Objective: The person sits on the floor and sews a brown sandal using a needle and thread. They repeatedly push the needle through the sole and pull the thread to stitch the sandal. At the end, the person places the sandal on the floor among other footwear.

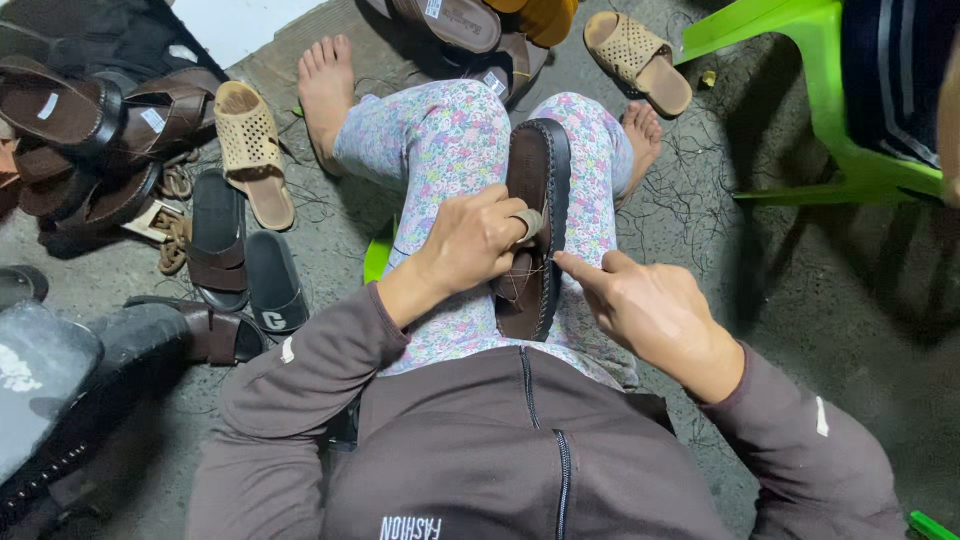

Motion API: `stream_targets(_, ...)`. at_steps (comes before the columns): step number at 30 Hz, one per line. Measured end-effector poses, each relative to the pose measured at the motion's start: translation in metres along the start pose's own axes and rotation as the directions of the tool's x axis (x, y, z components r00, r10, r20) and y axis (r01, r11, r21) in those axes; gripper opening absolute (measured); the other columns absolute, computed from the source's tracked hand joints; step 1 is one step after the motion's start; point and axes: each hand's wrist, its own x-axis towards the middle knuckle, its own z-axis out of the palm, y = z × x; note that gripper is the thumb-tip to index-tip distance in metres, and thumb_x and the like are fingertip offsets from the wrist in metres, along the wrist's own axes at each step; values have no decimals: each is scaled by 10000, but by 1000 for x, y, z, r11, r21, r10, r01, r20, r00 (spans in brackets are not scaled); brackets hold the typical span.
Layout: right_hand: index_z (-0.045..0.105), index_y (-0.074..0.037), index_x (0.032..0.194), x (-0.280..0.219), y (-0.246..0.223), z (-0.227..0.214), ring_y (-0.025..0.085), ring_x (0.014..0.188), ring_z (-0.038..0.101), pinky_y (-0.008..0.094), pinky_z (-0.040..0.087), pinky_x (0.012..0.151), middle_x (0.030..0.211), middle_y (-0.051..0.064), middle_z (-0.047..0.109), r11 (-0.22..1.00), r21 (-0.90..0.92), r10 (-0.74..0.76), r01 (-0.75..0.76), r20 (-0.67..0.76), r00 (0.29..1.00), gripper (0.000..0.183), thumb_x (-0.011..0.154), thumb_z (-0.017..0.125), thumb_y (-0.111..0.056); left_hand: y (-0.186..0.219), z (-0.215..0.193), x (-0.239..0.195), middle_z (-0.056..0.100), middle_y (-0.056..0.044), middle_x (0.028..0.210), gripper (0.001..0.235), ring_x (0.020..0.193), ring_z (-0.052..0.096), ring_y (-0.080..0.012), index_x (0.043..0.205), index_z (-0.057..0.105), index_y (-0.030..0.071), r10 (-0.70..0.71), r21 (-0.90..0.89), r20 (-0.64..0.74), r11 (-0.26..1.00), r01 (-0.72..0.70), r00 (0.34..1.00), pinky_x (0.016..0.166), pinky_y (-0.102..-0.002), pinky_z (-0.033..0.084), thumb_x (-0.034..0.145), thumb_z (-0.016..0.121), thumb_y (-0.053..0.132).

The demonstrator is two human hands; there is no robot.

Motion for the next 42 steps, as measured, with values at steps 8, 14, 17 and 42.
stream_targets(8, 559, -247, 1335, 14, 19, 2, 111, 453, 605, 252, 499, 397, 838, 38, 650, 952, -111, -300, 285, -163, 940, 500, 850, 561, -124, -2, -10, 9, 463, 39, 659, 158, 688, 487, -176, 548, 488, 157, 40, 10, -15, 999, -40, 999, 467, -288, 439, 641, 608, 111)
stream_targets(14, 662, -224, 1195, 21, 29, 18, 193, 543, 649, 335, 529, 472, 902, 27, 648, 918, -41, -383, 393, -345, 857, 406, 818, 577, -99, -7, -1, 10, 465, 58, 649, 180, 678, 492, -164, 531, 470, 167, 28, 3, -33, 1000, -28, 999, 452, -267, 425, 649, 587, 99)
stream_targets(17, 726, -189, 1074, 29, 24, 19, 145, 521, 625, 260, 504, 451, 830, 13, 672, 893, -52, -420, 446, -449, 789, 321, 797, 617, -69, -9, 3, 8, 473, 64, 646, 200, 685, 510, -161, 535, 462, 174, 16, -10, -20, 1000, -16, 1000, 450, -274, 432, 656, 606, 108)
stream_targets(42, 732, -198, 934, 27, 14, 33, 238, 576, 643, 339, 495, 467, 824, -11, 669, 882, 68, -326, 466, -624, 710, 142, 833, 658, -131, 40, -39, -24, 617, -117, 899, 72, 840, 633, -330, 870, 662, 21, -92, -622, 99, 772, 134, 991, 726, -391, 504, 844, 638, 82)
